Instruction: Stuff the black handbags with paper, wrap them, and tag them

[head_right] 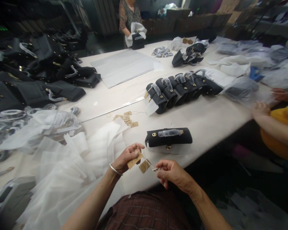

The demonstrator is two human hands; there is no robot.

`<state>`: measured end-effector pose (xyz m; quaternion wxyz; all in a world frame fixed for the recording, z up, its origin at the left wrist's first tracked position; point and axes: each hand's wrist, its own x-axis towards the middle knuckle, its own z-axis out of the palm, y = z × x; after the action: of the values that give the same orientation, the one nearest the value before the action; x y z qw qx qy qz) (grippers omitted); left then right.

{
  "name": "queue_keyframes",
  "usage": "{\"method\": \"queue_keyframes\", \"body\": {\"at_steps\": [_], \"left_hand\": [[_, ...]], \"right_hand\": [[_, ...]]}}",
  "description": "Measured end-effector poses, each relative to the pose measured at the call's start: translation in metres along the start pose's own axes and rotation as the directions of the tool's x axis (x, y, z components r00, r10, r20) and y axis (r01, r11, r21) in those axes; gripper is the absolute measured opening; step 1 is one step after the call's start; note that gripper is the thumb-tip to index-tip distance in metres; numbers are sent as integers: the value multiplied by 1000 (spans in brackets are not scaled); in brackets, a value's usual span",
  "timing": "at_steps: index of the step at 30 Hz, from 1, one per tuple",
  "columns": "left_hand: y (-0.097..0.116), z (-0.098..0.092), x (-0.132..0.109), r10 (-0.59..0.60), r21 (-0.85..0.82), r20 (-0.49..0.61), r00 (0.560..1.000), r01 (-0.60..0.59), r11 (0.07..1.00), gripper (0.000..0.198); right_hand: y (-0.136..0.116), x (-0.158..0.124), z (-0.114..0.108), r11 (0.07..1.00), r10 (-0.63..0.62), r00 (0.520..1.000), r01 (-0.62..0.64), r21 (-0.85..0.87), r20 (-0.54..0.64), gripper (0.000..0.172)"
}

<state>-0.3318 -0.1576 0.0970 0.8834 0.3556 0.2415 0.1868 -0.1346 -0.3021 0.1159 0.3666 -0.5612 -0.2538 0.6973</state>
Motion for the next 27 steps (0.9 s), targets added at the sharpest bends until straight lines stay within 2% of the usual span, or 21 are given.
{"method": "queue_keyframes", "body": {"at_steps": [5, 8, 10, 13, 17, 19, 21, 23, 24, 25, 27], "left_hand": [[0, 7, -5, 17, 11, 23, 1000, -17, 1000, 52], [2, 12, -9, 8, 42, 66, 998, -11, 999, 52], [4, 16, -13, -10, 85, 105, 994, 2, 996, 52], [7, 20, -20, -62, 169, 188, 980, 30, 985, 50], [5, 22, -27, -131, 247, 262, 956, 65, 967, 51], [1, 20, -29, -149, 270, 256, 955, 78, 960, 56], [-4, 14, -30, -167, 289, 230, 959, 97, 952, 60], [-11, 6, -31, -188, 310, 205, 961, 118, 943, 62], [-15, 2, -32, -198, 322, 191, 961, 130, 938, 63], [-19, -1, -31, -211, 337, 175, 962, 142, 931, 63], [-28, -7, -29, -231, 372, 144, 962, 163, 914, 62]], "right_hand": [[-7, -6, 14, 992, 80, 991, -69, -105, 110, 48], [-9, -11, 18, 994, 77, 979, -60, -93, 189, 51], [-10, -14, 21, 994, 82, 976, -66, -83, 201, 51], [-8, -13, 24, 983, 88, 990, -68, -170, 108, 44], [0, -5, 20, 940, 15, 991, -59, -336, -133, 32], [4, -2, 12, 915, -123, 964, 17, -402, -237, 29], [6, -2, -1, 891, -284, 902, 123, -437, -326, 27], [6, -4, -16, 925, -335, 835, 205, -318, -437, 27], [6, -5, -22, 955, -295, 822, 241, -171, -487, 27], [4, -5, -28, 961, -227, 832, 275, 20, -506, 26], [1, -5, -35, 862, -109, 892, 304, 406, -438, 25]]}}
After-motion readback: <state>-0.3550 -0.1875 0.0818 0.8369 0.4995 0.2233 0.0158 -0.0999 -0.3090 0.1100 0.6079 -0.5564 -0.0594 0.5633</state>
